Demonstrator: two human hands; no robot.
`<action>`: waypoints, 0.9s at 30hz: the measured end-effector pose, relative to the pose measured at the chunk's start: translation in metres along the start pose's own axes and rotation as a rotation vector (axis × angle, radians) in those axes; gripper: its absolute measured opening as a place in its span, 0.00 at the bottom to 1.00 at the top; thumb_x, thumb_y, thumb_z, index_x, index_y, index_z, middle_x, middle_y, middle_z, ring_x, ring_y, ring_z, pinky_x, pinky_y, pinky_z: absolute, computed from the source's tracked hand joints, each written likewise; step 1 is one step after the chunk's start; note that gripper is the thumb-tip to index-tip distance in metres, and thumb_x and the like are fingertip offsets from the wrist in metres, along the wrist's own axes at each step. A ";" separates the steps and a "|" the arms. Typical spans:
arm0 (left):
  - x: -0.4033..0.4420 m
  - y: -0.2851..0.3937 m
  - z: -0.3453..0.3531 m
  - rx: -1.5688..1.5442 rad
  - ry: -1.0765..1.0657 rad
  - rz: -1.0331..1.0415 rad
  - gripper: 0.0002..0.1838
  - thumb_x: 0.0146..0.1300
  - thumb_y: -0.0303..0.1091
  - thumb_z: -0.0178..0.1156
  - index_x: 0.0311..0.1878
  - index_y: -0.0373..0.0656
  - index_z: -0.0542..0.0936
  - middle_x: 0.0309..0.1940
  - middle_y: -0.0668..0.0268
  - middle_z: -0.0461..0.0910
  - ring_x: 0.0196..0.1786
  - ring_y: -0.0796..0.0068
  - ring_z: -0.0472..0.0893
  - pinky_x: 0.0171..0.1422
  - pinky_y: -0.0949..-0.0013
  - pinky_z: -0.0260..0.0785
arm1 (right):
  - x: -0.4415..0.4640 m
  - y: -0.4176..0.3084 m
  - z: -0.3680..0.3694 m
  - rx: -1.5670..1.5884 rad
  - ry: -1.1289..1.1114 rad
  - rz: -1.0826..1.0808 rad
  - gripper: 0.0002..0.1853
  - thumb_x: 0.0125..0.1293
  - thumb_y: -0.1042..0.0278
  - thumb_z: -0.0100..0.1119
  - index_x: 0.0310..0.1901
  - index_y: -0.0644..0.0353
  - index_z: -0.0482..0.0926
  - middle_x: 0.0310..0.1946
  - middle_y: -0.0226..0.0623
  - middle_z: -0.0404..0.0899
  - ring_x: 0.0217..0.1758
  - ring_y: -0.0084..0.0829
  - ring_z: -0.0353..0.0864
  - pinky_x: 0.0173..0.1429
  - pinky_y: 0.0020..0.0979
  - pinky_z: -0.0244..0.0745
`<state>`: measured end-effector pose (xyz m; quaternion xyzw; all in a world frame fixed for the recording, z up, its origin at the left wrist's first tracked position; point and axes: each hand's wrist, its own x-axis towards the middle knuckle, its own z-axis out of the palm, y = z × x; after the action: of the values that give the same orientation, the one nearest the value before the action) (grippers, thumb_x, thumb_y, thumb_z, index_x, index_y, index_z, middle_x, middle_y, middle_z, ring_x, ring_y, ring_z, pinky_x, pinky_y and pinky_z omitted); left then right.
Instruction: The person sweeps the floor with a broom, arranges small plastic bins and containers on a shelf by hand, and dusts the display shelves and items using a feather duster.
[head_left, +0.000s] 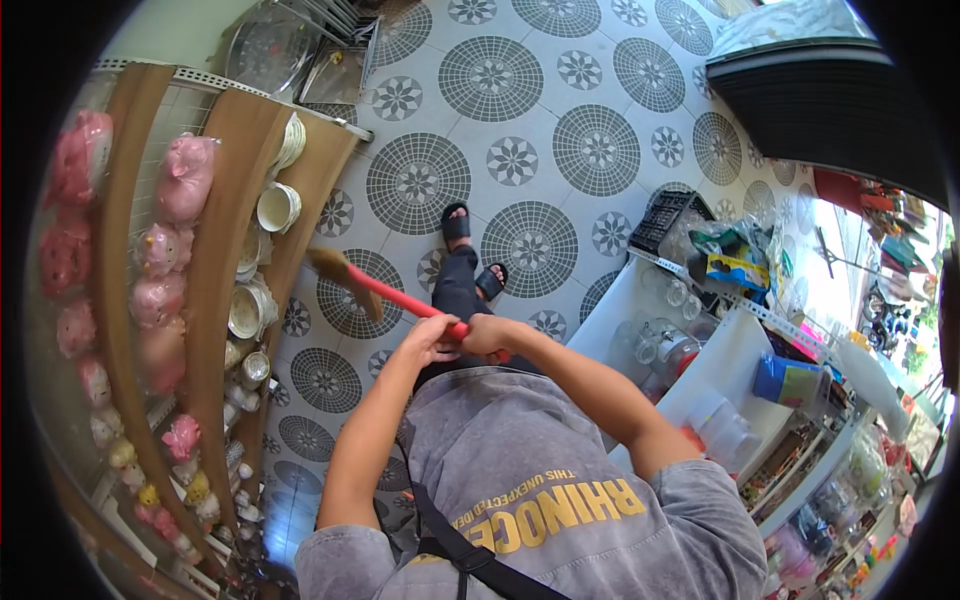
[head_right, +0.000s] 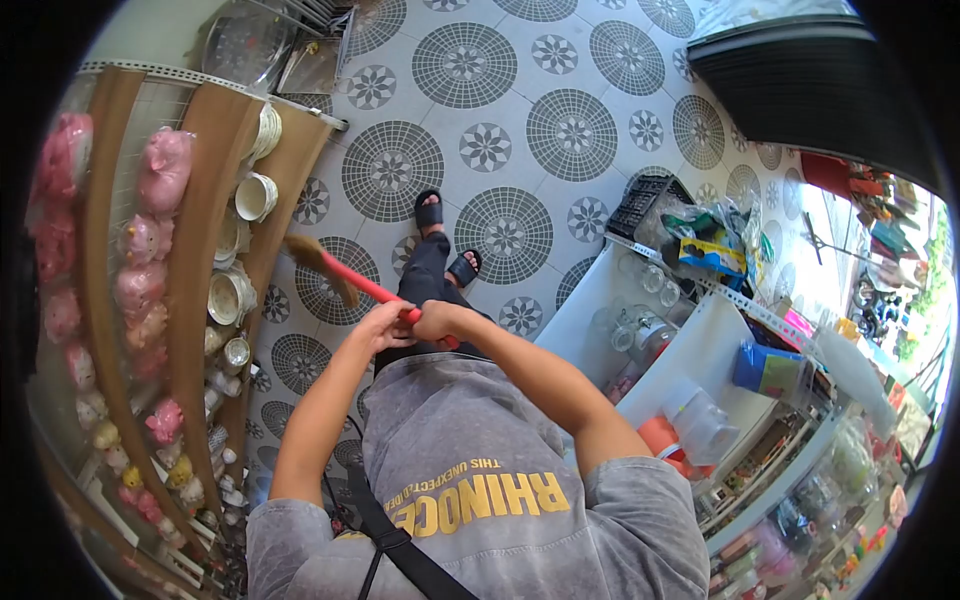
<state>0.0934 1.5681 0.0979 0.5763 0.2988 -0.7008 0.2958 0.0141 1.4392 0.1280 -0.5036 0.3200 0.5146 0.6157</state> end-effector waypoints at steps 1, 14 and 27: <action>0.005 0.002 -0.009 -0.008 0.006 -0.030 0.11 0.57 0.40 0.58 0.39 0.44 0.75 0.36 0.62 0.78 0.40 0.65 0.79 0.50 0.55 0.71 | 0.007 -0.006 0.001 -0.029 -0.033 -0.007 0.08 0.52 0.74 0.49 0.23 0.71 0.75 0.15 0.40 0.72 0.13 0.30 0.71 0.14 0.31 0.63; 0.017 0.158 0.119 0.245 -0.081 0.385 0.13 0.57 0.41 0.60 0.34 0.39 0.78 0.25 0.66 0.79 0.24 0.76 0.79 0.26 0.72 0.73 | -0.067 -0.043 -0.134 0.313 0.400 0.036 0.08 0.54 0.70 0.55 0.24 0.64 0.69 0.15 0.34 0.70 0.13 0.26 0.70 0.14 0.27 0.63; -0.021 0.241 0.068 0.193 0.064 0.438 0.15 0.55 0.41 0.61 0.36 0.37 0.78 0.25 0.64 0.78 0.24 0.76 0.77 0.22 0.71 0.69 | -0.050 -0.129 -0.164 0.300 0.304 -0.166 0.05 0.55 0.73 0.50 0.31 0.66 0.70 0.16 0.35 0.70 0.12 0.27 0.71 0.14 0.30 0.66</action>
<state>0.2366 1.3627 0.1107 0.6750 0.1075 -0.6265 0.3745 0.1445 1.2723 0.1636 -0.5026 0.4397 0.3271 0.6686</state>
